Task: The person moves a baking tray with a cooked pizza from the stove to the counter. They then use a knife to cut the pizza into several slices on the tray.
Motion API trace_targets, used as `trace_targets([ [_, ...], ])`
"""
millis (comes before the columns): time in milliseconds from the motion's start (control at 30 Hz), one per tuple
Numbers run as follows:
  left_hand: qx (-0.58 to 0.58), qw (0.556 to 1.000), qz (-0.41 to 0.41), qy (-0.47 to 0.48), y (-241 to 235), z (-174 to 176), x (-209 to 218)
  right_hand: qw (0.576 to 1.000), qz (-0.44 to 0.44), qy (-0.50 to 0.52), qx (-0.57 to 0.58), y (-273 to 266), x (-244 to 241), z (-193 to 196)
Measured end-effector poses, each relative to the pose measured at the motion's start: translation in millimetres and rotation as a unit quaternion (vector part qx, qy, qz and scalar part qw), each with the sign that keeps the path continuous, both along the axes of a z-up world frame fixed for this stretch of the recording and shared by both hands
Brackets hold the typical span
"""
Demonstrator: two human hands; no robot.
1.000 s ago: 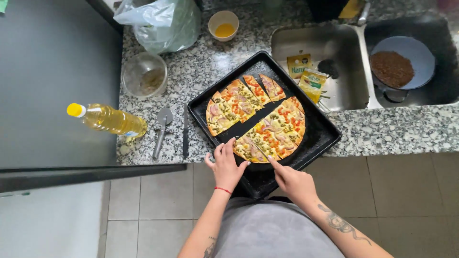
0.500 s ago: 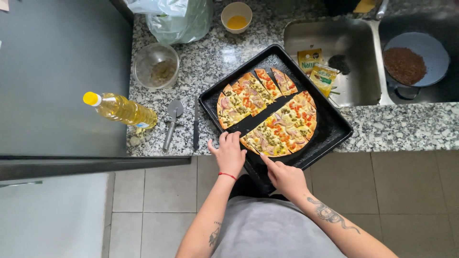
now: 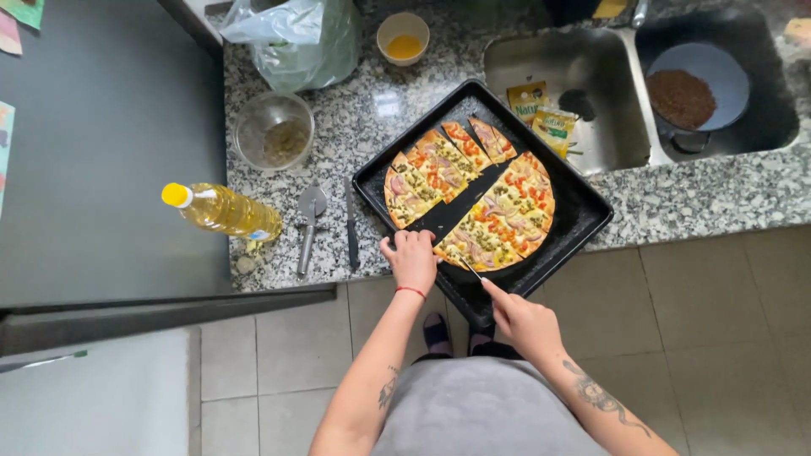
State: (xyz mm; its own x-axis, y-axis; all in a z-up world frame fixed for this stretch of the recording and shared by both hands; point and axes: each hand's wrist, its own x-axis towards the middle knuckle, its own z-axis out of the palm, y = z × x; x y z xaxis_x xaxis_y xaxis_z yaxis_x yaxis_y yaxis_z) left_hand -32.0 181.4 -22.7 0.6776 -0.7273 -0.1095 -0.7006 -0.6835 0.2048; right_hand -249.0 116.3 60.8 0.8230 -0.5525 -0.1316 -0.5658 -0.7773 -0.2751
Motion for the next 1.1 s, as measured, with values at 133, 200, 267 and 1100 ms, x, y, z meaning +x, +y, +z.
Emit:
trace_targets([
  [133,0.007,1.0,-0.004,0.017,3,-3,0,1.0,-0.016,0.005,0.017,2,-6,4],
  [200,0.005,1.0,-0.003,0.017,1,1,1,0.999,-0.021,0.001,0.023,-3,-8,4],
  [267,0.021,0.998,0.015,0.056,3,8,-1,1.0,-0.02,0.001,0.005,-7,-12,0],
  [1100,-0.062,0.997,0.023,0.026,-3,25,-42,0.996,-0.006,-0.015,-0.084,-43,-23,-5],
])
